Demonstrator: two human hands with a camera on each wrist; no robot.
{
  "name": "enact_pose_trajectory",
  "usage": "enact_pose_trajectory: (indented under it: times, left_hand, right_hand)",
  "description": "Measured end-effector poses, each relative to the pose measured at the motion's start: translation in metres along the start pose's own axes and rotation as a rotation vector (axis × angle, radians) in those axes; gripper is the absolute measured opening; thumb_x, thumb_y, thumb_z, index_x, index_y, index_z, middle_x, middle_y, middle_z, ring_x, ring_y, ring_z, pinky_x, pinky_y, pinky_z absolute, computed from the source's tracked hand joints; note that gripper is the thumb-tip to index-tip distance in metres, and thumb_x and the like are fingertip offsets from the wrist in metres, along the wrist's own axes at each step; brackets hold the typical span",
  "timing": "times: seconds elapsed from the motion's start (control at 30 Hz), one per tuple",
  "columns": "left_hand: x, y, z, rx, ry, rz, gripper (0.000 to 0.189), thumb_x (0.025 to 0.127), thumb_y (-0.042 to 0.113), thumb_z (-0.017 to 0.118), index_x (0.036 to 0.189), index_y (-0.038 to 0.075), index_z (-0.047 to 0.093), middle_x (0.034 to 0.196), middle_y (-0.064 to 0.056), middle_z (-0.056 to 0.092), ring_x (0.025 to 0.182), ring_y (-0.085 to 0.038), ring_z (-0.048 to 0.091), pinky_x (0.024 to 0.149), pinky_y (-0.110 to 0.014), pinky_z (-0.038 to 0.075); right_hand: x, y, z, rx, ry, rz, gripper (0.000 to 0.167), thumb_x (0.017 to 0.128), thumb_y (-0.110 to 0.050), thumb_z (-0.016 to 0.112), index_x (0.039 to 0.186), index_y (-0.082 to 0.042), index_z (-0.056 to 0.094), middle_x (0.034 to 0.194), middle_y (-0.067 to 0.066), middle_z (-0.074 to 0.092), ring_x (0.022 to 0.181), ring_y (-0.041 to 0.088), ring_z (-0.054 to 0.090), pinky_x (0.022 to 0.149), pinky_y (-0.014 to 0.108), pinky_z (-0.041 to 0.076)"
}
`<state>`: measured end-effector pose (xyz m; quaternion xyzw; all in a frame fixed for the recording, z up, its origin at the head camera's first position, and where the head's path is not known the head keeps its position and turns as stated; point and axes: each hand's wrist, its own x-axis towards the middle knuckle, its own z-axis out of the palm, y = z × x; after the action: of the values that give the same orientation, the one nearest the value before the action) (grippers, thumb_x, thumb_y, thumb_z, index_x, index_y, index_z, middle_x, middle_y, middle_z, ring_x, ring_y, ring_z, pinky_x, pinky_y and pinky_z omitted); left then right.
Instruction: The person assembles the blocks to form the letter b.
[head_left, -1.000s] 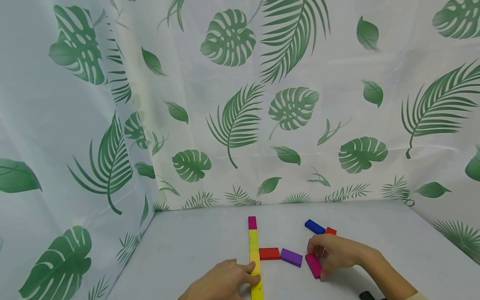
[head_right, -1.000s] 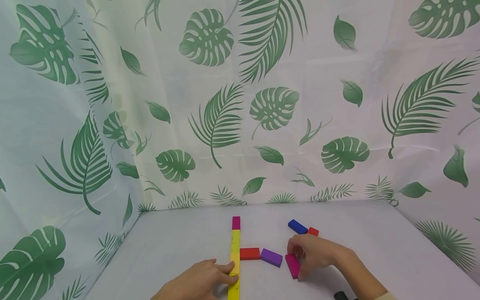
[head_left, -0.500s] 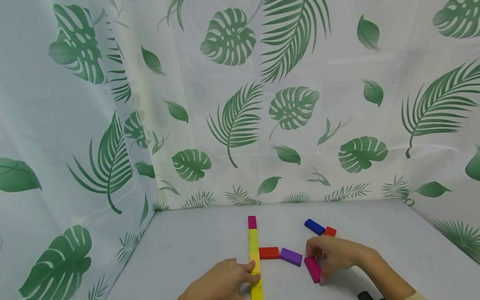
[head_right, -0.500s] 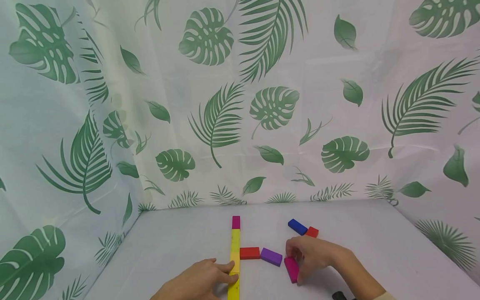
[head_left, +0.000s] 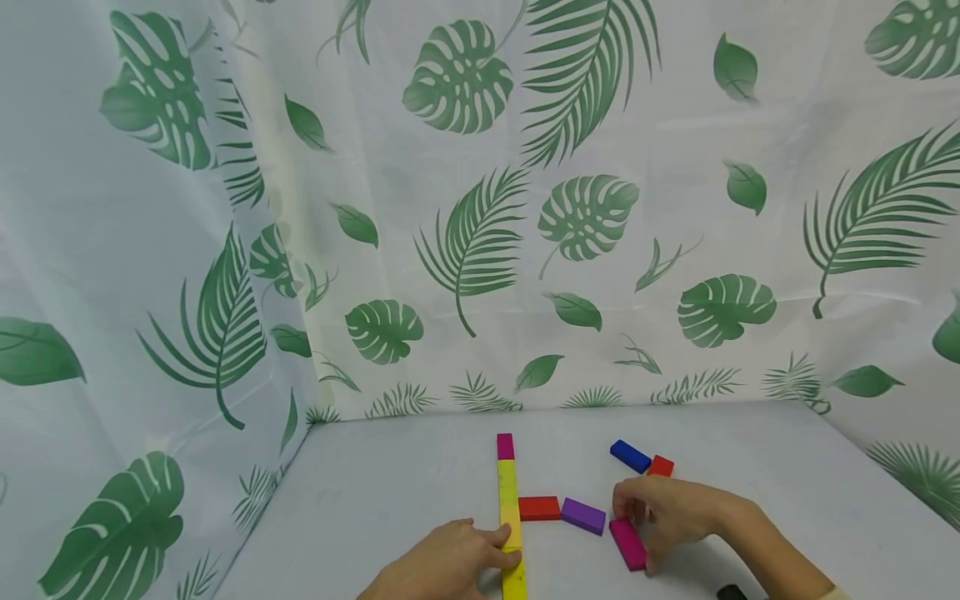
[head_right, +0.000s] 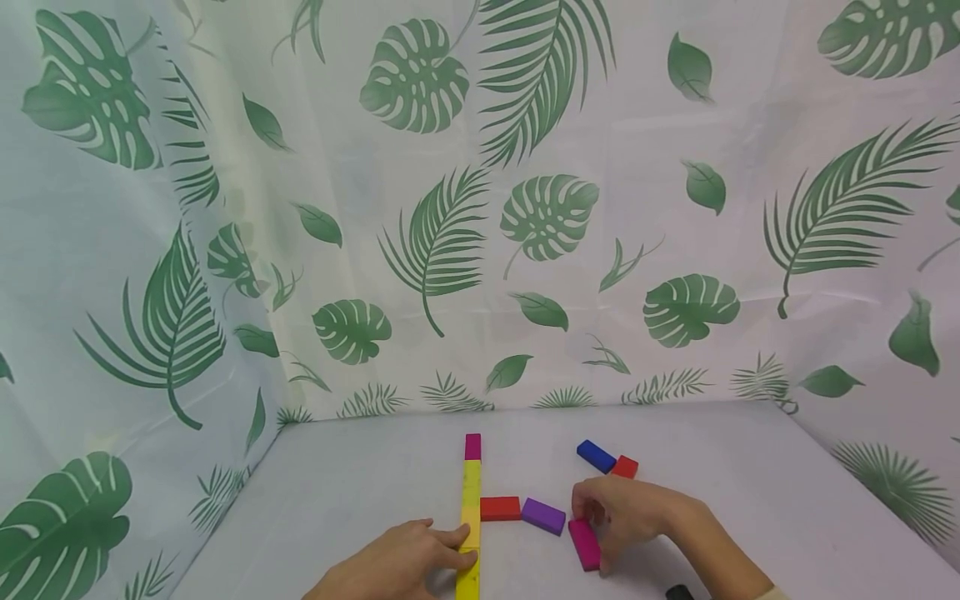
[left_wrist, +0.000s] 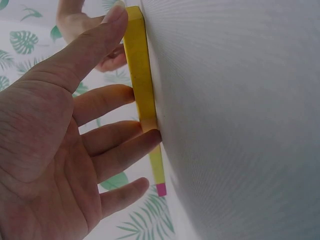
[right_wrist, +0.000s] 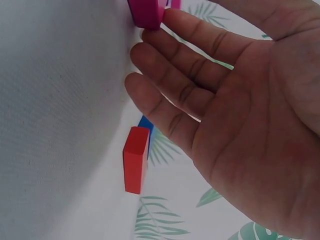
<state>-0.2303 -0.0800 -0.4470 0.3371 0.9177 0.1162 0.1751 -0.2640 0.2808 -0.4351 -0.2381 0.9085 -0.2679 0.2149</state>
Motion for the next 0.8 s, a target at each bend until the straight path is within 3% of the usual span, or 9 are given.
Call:
enact_pose_trajectory:
  times: [0.8]
  left_hand:
    - [0.0015,-0.0018,0.0021,0.02,0.003,0.013,0.056,0.085,0.056,0.08,0.137,0.045,0.065,0.145,0.015,0.062,0.127,-0.008,0.063,0.113,-0.054,0.049]
  right_hand:
    - [-0.0006,-0.0065,0.0041,0.04,-0.029,0.003,0.049,0.07,-0.017,0.097,0.105,-0.026,0.064,0.099,-0.003,0.065,0.095,0.019,0.059,0.078,0.032,0.051]
